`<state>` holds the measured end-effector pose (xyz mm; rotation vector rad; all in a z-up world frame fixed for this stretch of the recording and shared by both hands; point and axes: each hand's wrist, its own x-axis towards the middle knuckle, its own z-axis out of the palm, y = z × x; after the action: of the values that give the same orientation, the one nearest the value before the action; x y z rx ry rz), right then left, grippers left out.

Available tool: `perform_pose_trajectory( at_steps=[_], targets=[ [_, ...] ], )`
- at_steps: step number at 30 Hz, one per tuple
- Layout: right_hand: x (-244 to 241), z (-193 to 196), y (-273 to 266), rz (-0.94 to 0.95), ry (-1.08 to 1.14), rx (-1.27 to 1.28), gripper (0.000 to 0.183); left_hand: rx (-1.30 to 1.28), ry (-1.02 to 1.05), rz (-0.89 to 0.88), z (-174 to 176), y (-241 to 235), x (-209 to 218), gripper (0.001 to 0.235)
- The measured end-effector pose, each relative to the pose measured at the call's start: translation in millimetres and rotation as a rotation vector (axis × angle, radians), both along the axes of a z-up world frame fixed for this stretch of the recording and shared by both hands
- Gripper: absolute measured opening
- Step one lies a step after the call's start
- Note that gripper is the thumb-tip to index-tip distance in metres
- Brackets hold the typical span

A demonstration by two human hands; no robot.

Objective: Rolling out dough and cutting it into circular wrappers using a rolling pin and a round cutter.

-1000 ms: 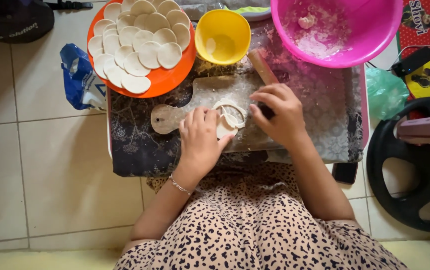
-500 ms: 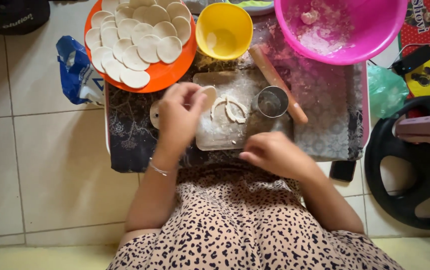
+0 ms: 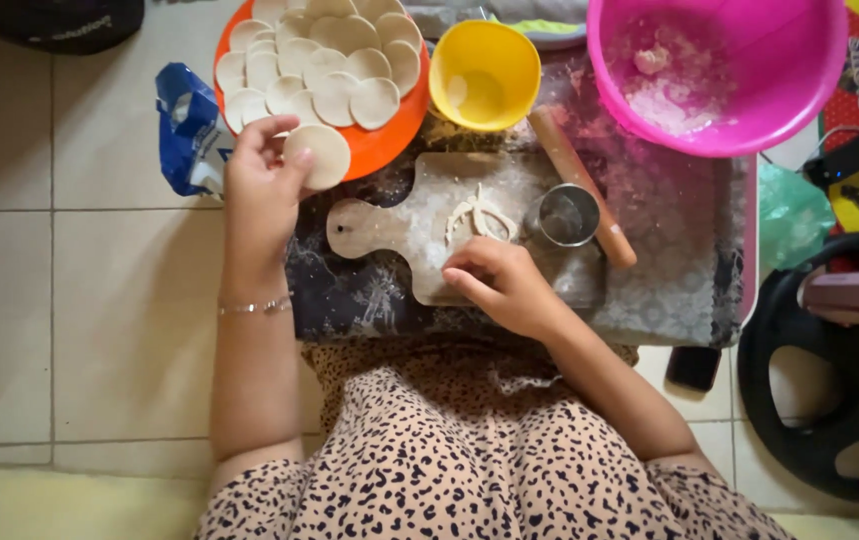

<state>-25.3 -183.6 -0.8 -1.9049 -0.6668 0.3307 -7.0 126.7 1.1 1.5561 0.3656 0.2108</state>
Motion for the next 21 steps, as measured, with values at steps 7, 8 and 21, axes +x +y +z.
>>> perform_pose_trajectory(
  at_steps=[7, 8, 21],
  targets=[
    [-3.2, 29.0, -0.2, -0.014, -0.039, -0.004, 0.009, 0.34, 0.01, -0.168, 13.9, -0.6, 41.4, 0.023],
    [-4.1, 28.5, 0.5, -0.014, -0.061, -0.021, 0.009, 0.416, 0.059, -0.192, 14.8, -1.0, 47.4, 0.02],
    [21.9, 70.8, -54.1, -0.31, -0.396, 0.033, 0.017, 1.107, -0.087, -0.119, 34.1, -40.8, 36.9, 0.032]
  ],
)
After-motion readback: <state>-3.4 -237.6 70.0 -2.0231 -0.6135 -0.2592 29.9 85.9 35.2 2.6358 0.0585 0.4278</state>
